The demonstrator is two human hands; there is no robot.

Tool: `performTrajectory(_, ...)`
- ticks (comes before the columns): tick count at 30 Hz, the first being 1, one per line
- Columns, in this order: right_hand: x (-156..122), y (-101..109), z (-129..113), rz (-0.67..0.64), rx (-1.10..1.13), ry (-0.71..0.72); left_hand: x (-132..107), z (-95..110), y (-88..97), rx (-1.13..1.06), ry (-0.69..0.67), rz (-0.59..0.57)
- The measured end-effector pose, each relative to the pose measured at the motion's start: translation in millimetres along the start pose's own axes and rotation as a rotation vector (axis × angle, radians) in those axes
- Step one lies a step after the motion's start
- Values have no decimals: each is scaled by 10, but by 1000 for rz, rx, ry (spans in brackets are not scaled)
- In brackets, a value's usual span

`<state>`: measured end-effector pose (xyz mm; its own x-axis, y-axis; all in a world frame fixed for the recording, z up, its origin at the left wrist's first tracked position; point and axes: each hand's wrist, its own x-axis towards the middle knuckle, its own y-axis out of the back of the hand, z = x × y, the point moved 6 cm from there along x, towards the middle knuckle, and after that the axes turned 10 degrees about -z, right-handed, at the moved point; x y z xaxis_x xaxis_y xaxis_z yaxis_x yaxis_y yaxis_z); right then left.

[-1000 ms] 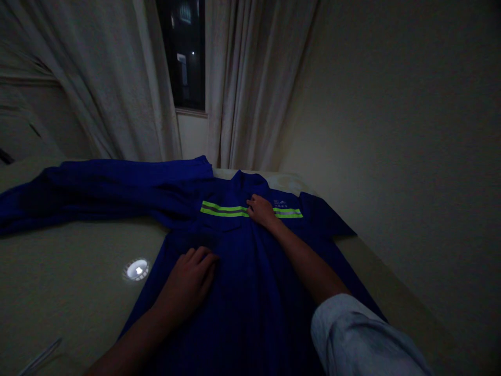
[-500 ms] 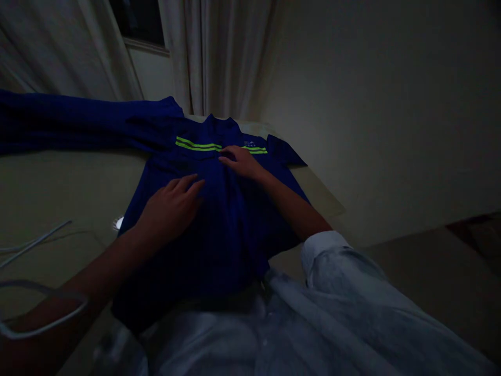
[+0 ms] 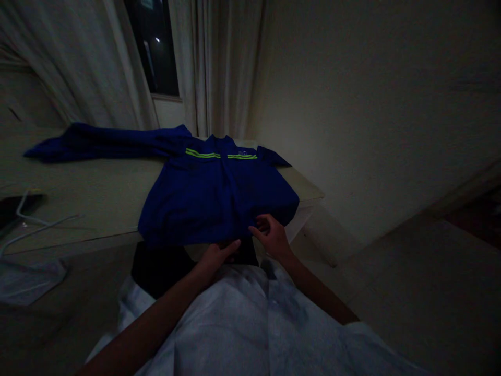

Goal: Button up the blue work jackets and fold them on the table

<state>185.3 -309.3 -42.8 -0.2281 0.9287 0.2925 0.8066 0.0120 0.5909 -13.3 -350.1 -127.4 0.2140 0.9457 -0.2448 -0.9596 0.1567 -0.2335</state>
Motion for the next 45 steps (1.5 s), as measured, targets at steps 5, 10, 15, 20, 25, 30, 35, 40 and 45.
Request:
performTrajectory(5, -120, -208, 104, 26, 150, 74, 95, -2, -48, -173, -67, 105)
performTrajectory(10, -232, -327, 32, 43, 237, 104, 94, 119, -92, -54, -184, 111)
performTrajectory(15, -294, -363, -3, 81, 190, 120, 56, 152, -118, -32, -214, 108)
performTrajectory(20, -364, -358, -127, 97, 16, 307, 58, 118, -121, -79, -180, 114)
performTrajectory(25, -457, -407, -169, 49, -188, 491, -48, 192, -160, -95, -142, 82)
performTrajectory(30, -467, -511, -63, 6, -166, 472, -43, 136, -130, -164, -91, 102)
performTrajectory(35, -453, -542, -29, 81, -22, 366, 79, -35, -65, -310, -102, 131)
performTrajectory(40, -448, -563, -76, 68, 19, 359, 82, -37, -53, -231, -98, 116)
performTrajectory(45, -471, -563, -96, 91, 37, 345, 45, 45, -20, -162, -130, 148)
